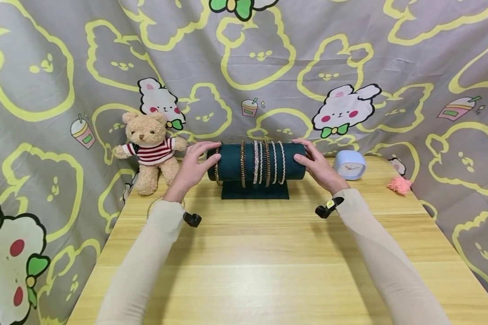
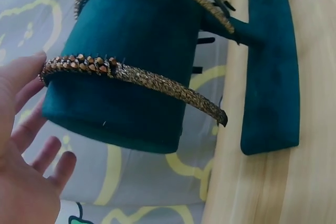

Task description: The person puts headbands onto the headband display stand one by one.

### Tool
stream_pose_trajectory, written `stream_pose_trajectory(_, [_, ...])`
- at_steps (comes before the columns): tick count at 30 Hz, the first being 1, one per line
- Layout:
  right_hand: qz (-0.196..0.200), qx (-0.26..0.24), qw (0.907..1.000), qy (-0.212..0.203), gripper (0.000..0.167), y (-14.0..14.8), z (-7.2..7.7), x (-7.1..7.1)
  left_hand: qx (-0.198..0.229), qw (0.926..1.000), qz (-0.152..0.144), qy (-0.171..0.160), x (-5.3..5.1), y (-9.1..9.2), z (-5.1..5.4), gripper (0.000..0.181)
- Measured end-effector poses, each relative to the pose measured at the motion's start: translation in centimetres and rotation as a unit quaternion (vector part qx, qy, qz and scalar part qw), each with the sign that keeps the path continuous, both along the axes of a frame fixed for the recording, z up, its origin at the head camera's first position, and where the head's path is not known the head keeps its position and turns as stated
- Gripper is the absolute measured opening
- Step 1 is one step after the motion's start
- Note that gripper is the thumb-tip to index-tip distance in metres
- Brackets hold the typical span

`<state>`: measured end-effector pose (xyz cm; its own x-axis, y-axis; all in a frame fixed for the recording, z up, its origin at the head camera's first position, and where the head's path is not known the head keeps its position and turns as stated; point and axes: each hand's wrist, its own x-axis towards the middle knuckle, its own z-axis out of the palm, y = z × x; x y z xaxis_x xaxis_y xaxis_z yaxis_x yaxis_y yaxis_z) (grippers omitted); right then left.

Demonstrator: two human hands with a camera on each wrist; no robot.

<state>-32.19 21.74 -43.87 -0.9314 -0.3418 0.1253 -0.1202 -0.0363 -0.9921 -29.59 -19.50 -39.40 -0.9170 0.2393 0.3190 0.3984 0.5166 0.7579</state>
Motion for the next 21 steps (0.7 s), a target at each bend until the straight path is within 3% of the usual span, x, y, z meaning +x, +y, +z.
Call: stream_pose_trajectory(21, [0.001, -0.008, 1.0000, 0.001, 0.054, 0.0, -0.1, -0.1, -0.024, 0.9985, -0.007, 0.049, -0.2, 3.7, -0.6, 0.041])
